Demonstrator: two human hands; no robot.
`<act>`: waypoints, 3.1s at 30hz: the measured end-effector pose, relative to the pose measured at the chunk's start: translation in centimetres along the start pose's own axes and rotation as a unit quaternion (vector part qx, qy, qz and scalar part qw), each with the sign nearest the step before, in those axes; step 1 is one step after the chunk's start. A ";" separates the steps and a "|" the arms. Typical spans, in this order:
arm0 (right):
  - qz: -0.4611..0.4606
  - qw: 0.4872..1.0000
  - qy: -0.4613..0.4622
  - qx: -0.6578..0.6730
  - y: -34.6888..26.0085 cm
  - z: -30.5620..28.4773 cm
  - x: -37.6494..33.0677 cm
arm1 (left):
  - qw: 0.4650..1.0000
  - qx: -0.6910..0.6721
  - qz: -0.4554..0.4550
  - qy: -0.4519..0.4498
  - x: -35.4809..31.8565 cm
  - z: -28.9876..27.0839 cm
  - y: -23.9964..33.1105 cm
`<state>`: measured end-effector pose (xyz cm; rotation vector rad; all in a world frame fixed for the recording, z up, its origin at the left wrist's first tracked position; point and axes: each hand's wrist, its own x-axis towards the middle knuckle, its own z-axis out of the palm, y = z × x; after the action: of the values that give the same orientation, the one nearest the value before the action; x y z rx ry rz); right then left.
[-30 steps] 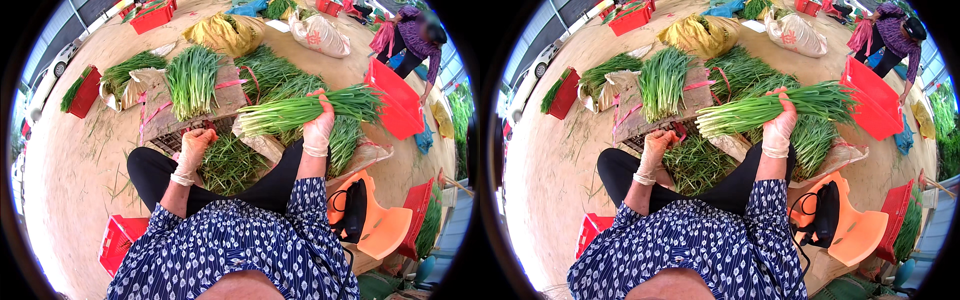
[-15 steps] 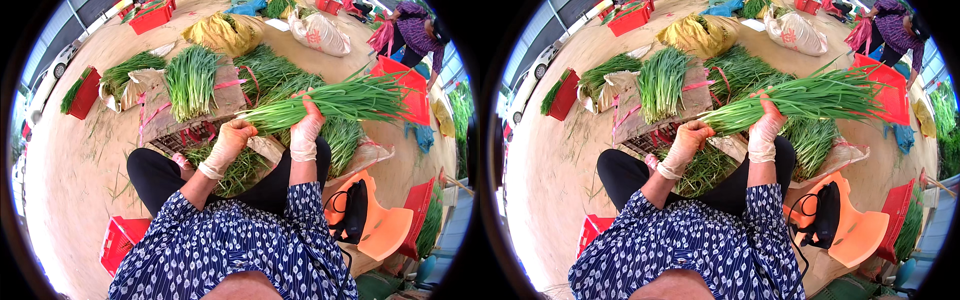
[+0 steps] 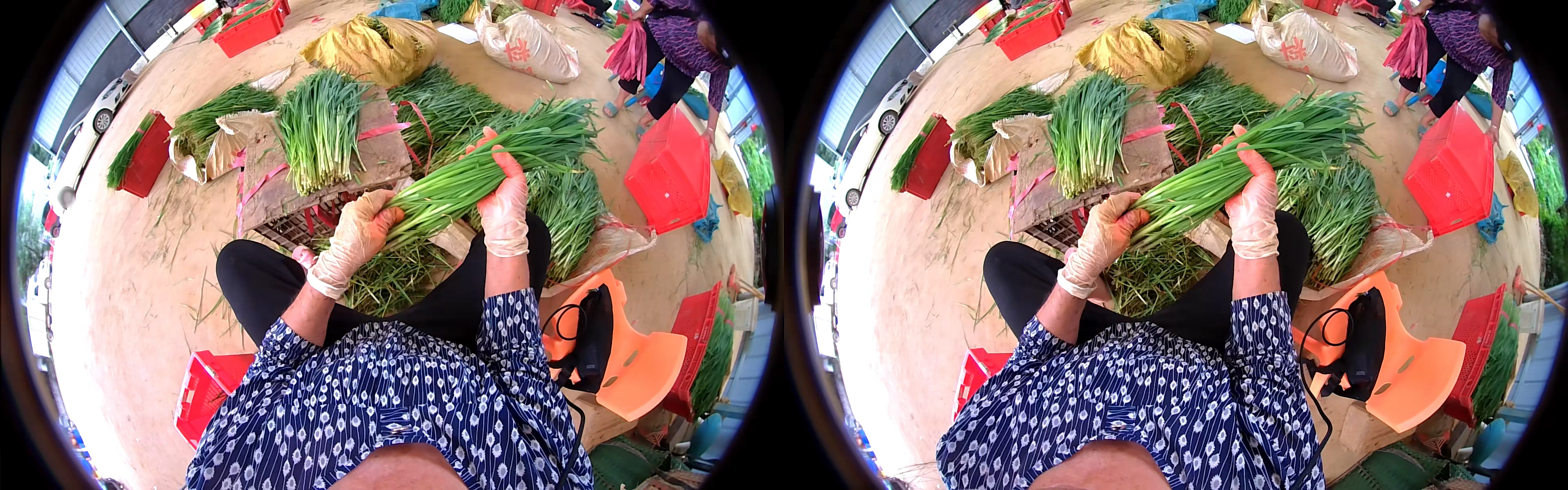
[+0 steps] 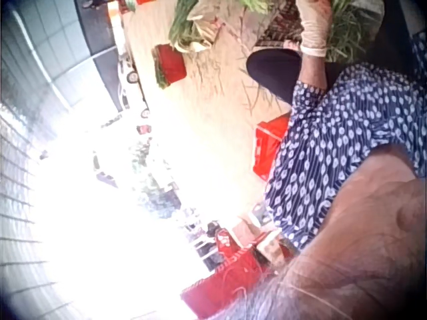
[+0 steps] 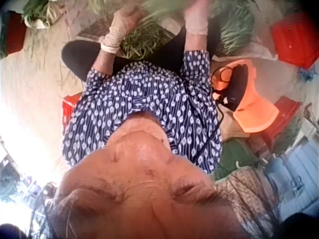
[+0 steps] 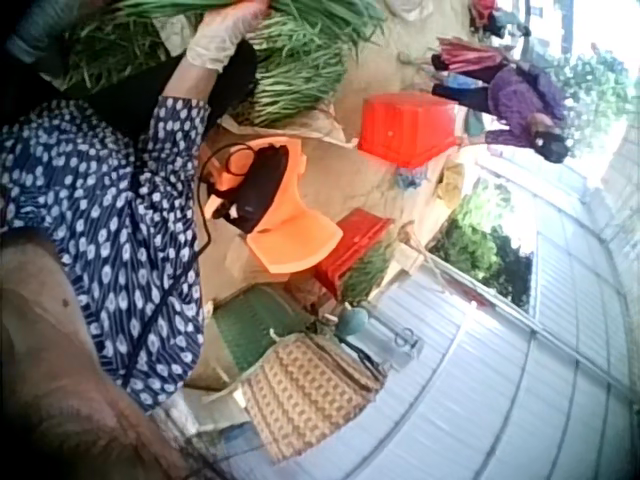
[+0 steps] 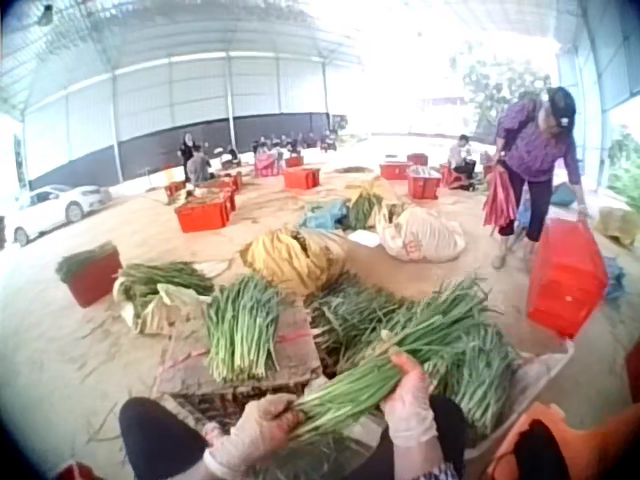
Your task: The person bunches green vegetable stalks, gathers them into groups, and secures each group with a pink ribbon.
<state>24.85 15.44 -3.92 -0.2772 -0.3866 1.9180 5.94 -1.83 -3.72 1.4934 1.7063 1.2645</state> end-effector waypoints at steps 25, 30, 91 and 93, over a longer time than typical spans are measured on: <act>-0.112 0.950 0.288 -0.054 -0.2 -2.0 1.9 | 0.887 0.381 0.257 0.050 0.0 1.5 1.0; -0.161 0.954 0.253 -0.027 -1.8 -1.4 1.4 | 0.869 0.478 0.096 -0.089 -5.5 -4.0 -8.4; -0.024 0.983 0.136 0.122 0.0 -1.4 0.7 | 0.973 0.093 0.176 -0.114 -6.0 -4.6 -0.5; -0.073 0.977 0.157 0.127 -0.9 -1.7 1.2 | 0.996 -0.026 0.024 -0.085 -7.6 -6.0 -1.0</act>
<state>25.84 17.07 -5.16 -0.3650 0.0489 1.7214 2.20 -10.83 -3.46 1.5724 1.5243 1.1610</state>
